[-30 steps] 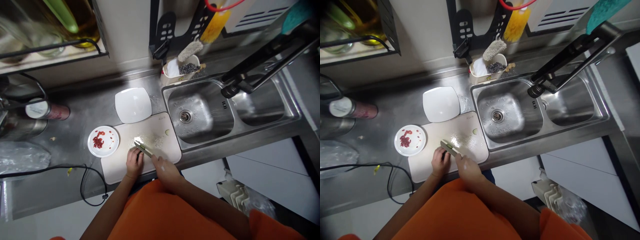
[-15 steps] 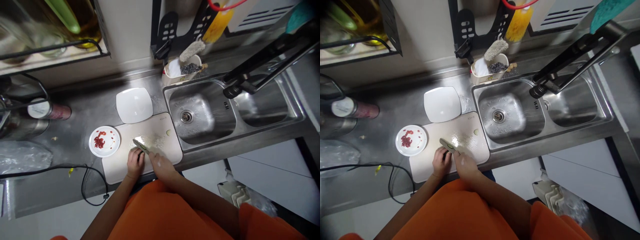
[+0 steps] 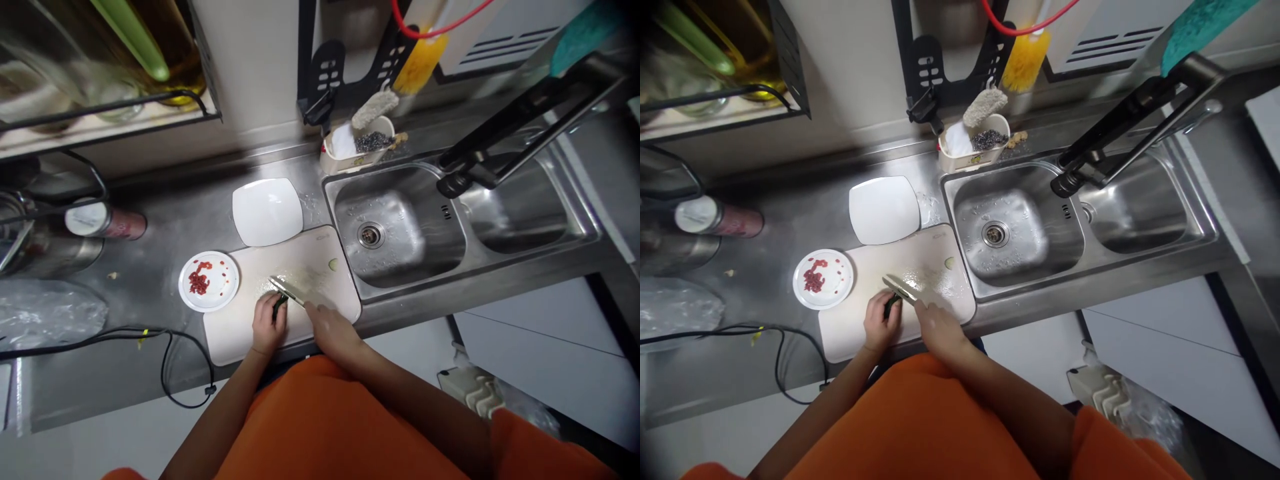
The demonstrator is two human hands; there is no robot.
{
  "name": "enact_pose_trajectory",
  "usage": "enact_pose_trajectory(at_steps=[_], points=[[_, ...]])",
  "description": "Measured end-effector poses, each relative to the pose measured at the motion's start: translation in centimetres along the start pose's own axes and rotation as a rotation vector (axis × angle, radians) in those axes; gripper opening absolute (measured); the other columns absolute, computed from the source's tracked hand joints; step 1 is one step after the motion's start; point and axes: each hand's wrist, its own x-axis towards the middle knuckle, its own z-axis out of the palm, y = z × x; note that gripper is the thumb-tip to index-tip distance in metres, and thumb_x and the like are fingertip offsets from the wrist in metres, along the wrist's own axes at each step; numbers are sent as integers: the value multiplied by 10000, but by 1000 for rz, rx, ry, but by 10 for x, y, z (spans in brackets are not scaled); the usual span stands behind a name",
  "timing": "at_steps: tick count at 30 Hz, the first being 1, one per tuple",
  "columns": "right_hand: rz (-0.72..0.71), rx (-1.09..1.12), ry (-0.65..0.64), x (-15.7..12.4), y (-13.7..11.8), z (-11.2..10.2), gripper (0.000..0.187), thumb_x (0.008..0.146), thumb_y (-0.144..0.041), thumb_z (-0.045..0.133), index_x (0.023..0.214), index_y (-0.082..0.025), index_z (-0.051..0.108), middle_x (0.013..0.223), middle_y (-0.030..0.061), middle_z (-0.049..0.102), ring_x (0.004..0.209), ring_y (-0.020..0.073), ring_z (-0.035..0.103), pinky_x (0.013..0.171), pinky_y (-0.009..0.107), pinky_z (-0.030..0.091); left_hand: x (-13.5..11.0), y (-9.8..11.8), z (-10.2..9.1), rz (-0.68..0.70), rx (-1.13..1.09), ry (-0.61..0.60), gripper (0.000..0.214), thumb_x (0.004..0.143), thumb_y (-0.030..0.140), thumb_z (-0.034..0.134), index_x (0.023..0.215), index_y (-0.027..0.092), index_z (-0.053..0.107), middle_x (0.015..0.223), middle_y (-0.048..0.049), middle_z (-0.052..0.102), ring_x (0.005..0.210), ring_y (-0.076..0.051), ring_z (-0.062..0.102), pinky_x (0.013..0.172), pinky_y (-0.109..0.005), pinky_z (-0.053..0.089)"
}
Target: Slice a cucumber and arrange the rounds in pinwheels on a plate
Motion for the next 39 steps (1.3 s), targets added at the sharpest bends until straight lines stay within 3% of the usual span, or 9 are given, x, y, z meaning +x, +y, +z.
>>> enact_pose_trajectory(at_steps=[9,33,39], points=[[30,4,-142,-28,-2,-13,426,903,-100,290,1317,-154,380,986,126,615,854,221,623,664,282,452,-2,0,-1,-4,46,-10,216,859,218,510,1051,158,588,1027,-116,630,1028,-206,575,906,-396,475],[14,-12,-148,-25,-9,-26,425,888,-86,339,1307,-124,396,1022,140,616,899,228,616,725,301,473,-3,-2,1,20,45,10,181,862,210,501,1019,160,575,993,-106,632,998,-191,579,884,-377,479],[10,-19,-126,-20,-10,-19,404,913,-94,281,1293,-126,415,979,134,621,858,216,619,689,293,473,-2,-2,0,8,48,-2,176,861,210,501,1008,157,581,985,-107,632,995,-192,578,888,-370,475]])
